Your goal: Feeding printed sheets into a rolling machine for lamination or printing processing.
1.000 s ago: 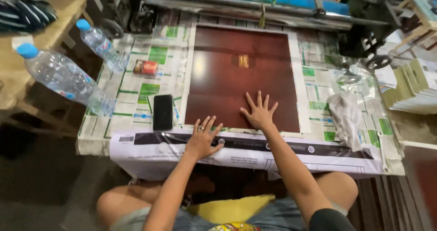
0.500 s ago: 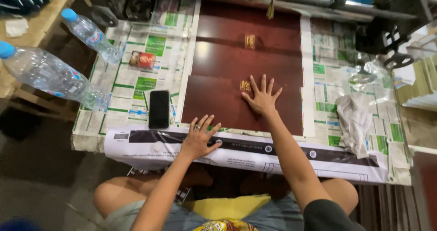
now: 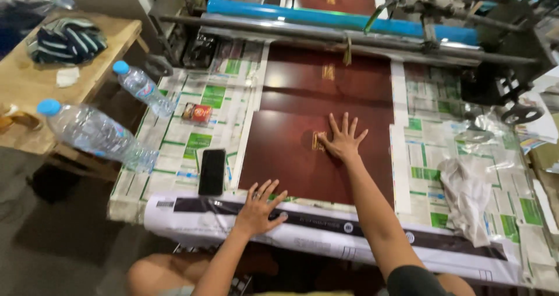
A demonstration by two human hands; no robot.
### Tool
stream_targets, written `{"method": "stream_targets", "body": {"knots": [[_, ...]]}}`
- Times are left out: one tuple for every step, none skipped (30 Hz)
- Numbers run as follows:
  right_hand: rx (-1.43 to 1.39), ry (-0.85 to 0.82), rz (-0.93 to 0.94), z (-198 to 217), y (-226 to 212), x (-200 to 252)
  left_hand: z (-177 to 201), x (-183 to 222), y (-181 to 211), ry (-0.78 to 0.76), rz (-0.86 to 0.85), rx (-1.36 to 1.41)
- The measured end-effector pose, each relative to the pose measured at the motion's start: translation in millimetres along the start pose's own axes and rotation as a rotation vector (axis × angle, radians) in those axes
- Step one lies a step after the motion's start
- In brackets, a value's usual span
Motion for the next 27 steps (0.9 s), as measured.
{"method": "stream_targets", "body": {"knots": [[-0.004, -0.012, 0.000, -1.5, -3.4, 8.9, -0.4, -0.8, -1.3, -0.011, 0.006, 0.001], [-0.028, -0.004, -0.009, -1.5, -6.1, 17.9, 0.7, -1.5, -1.5, -0.001, -0.004, 0.003], [-0.054, 0.006, -0.024, -1.2, -7.8, 27.3, 1.8, -2.8, -2.4, 0.008, -0.019, 0.004], [-0.060, -0.003, -0.029, -8.8, -11.0, 44.8, 2.4, 3.3, -1.0, -0.004, -0.019, 0.006], [-0.053, 0.027, 0.066, -10.2, -17.9, 63.1, 2.2, 5.7, 1.6, -0.006, -0.025, 0.007], [-0.045, 0.057, 0.161, -10.8, -24.7, 81.9, 2.1, 7.4, 4.5, -0.008, -0.030, 0.008], [-0.042, 0.078, 0.137, -14.6, -22.6, 109.5, 1.8, 4.1, 6.3, 0.000, -0.061, 0.014], [-0.063, 0.117, 0.240, -17.4, -31.4, 138.5, 1.6, 0.5, 4.9, 0.006, -0.049, 0.015], [-0.084, 0.162, 0.347, -21.1, -44.1, 165.3, 2.5, -4.0, 0.5, 0.015, -0.038, 0.009], [-0.080, 0.191, 0.327, -13.2, -41.0, 164.1, -0.2, -13.1, 0.0, 0.026, -0.071, 0.009], [-0.042, 0.180, 0.324, -18.0, -41.4, 180.4, -3.7, -5.3, 2.4, 0.007, -0.052, -0.001], [-0.005, 0.168, 0.322, -23.9, -42.1, 196.5, -8.1, 3.1, 4.2, -0.012, -0.034, -0.012], [-0.018, 0.158, 0.294, -17.0, -42.6, 197.5, -7.3, 0.8, 6.5, -0.037, -0.051, -0.003], [0.004, 0.181, 0.301, -8.9, -45.3, 199.4, -4.1, -1.4, 6.6, -0.021, -0.042, 0.003], [0.018, 0.197, 0.312, -5.7, -52.3, 203.7, 0.3, 2.8, 4.7, -0.014, -0.027, 0.005], [-0.002, 0.180, 0.288, -7.9, -55.0, 209.1, 2.6, 13.1, 8.7, -0.047, -0.038, 0.010], [0.073, 0.171, 0.317, -5.6, -59.2, 207.3, 10.3, 13.9, 12.2, 0.013, -0.069, -0.043], [0.149, 0.160, 0.347, -3.1, -63.1, 205.3, 18.4, 14.6, 16.0, 0.075, -0.100, -0.094], [0.149, 0.168, 0.329, -2.7, -61.8, 199.8, 12.8, 18.1, 15.8, 0.075, -0.120, -0.089], [0.254, 0.148, 0.386, -5.9, -66.8, 195.9, 11.4, 22.0, 16.2, 0.121, -0.151, -0.105], [0.367, 0.123, 0.450, -7.6, -70.0, 191.2, 9.4, 25.6, 18.5, 0.173, -0.171, -0.118], [0.375, 0.126, 0.440, 5.5, -72.7, 193.2, 6.9, 28.3, 20.0, 0.180, -0.179, -0.110], [0.385, 0.019, 0.447, 10.6, -79.8, 188.8, 3.6, 30.0, 15.2, 0.152, -0.150, -0.097], [0.394, -0.087, 0.453, 15.7, -87.7, 184.9, 0.4, 31.7, 9.6, 0.125, -0.122, -0.084], [0.405, -0.084, 0.464, 38.6, -98.3, 188.3, 4.3, 30.3, 8.8, 0.136, -0.111, -0.086], [0.334, -0.086, 0.412, 62.8, -105.3, 189.5, 5.1, 28.2, 6.1, 0.112, -0.086, -0.074], [0.263, -0.098, 0.358, 83.5, -109.8, 195.2, 3.9, 30.3, 7.2, 0.081, -0.057, -0.055]]}}
Point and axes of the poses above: each hand's wrist, its own x-axis away from the middle knuckle, its own z-axis out of the back of the hand, y = z × x, the point moved 8 cm from there along -x, towards the middle knuckle, and after that the axes turned 6 degrees about -x, right-handed, at the moved point
